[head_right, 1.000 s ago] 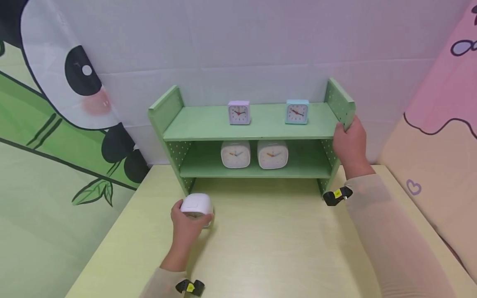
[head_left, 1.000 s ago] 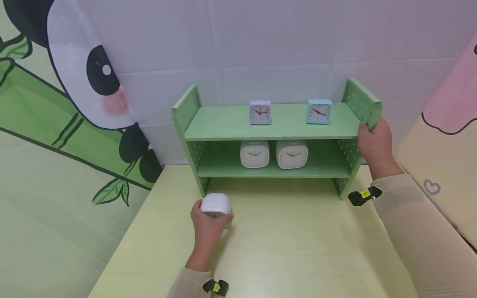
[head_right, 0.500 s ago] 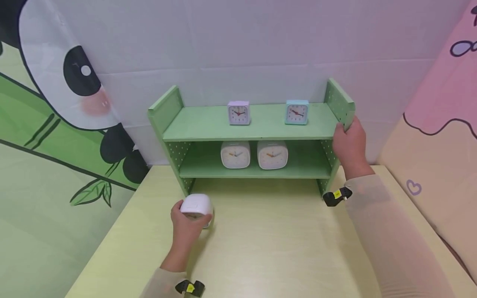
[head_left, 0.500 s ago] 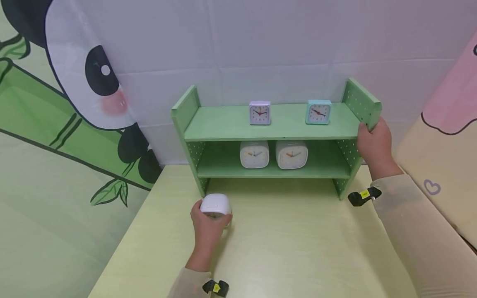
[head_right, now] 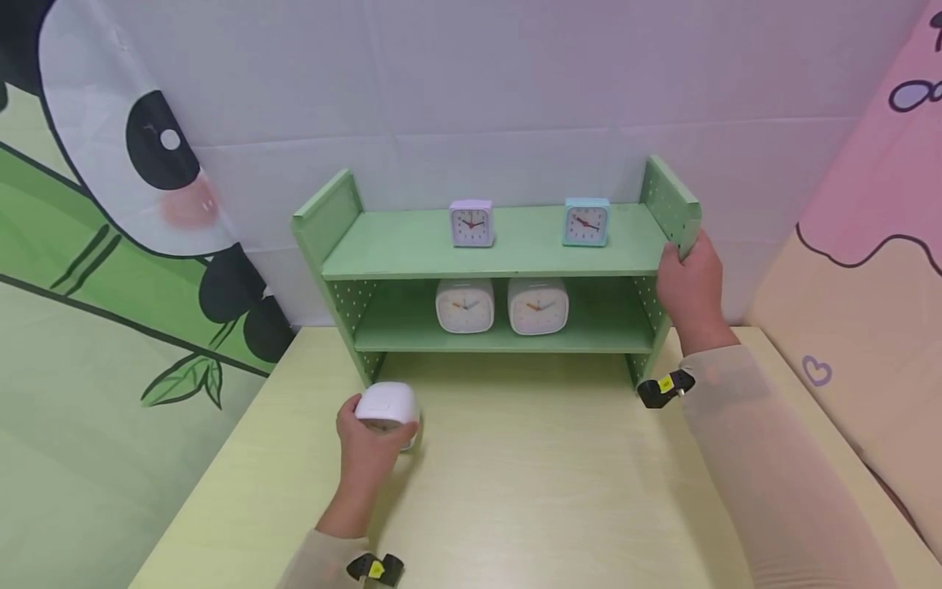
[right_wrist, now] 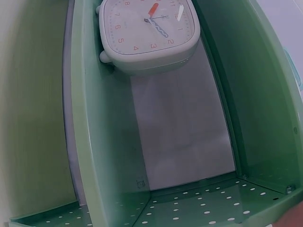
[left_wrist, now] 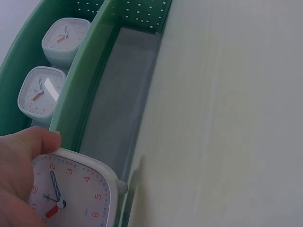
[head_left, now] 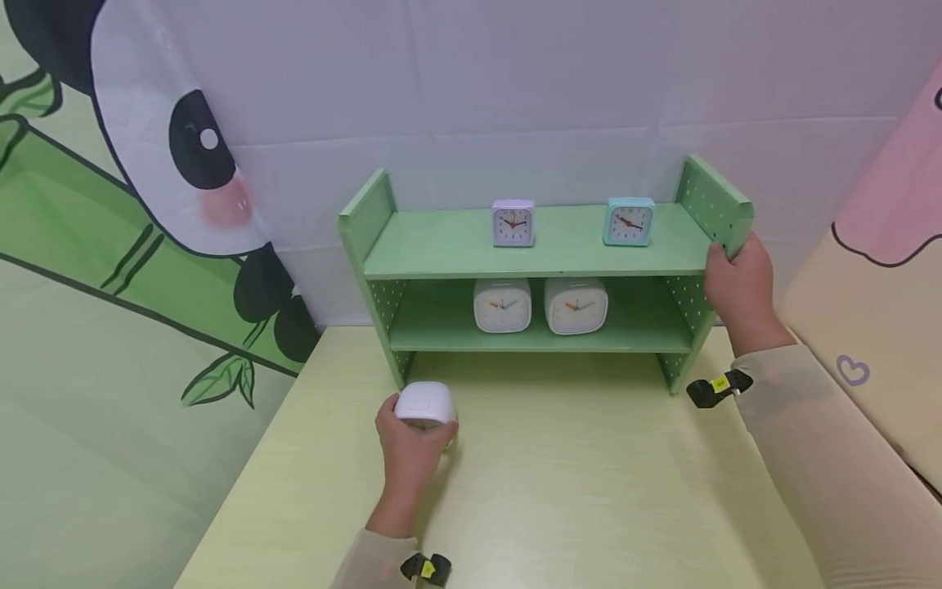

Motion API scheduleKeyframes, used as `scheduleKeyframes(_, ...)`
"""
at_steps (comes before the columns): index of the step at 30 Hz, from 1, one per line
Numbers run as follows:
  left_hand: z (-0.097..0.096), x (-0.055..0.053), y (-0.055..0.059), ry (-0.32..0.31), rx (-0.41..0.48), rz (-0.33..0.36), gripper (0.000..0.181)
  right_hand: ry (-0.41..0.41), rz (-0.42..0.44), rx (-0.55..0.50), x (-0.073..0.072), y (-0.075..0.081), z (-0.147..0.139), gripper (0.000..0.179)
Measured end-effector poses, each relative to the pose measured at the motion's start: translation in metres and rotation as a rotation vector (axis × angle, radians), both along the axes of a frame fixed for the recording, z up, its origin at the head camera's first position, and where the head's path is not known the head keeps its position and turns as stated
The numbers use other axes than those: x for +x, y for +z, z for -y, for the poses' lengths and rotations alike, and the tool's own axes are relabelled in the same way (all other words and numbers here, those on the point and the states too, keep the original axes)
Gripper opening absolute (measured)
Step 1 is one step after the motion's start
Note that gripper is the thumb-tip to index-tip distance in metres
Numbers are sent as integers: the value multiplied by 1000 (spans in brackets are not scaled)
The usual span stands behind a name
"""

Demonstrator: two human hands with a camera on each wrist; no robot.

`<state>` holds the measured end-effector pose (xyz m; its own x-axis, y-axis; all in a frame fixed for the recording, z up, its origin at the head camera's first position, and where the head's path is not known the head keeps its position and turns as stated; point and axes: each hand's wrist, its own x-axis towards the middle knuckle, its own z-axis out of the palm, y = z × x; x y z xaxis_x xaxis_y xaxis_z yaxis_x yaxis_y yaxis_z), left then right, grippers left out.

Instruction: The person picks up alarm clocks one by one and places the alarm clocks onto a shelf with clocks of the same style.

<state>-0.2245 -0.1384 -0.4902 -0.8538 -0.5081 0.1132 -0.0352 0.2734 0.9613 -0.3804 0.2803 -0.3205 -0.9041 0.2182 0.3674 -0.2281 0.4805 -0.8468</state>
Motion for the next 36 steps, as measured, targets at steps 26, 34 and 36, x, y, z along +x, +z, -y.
scheduleKeyframes(26, 3, -4, 71, -40, -34, -118, 104, -2, -22, 1, -3, 0, 0, 51)
scheduleKeyframes(34, 7, -14, 90, -32, -86, -133, 104, -7, -8, 2, -3, -2, -1, 53)
scheduleKeyframes(36, 8, -16, 94, -33, -102, -141, 104, -6, -6, 3, -3, -2, -2, 54)
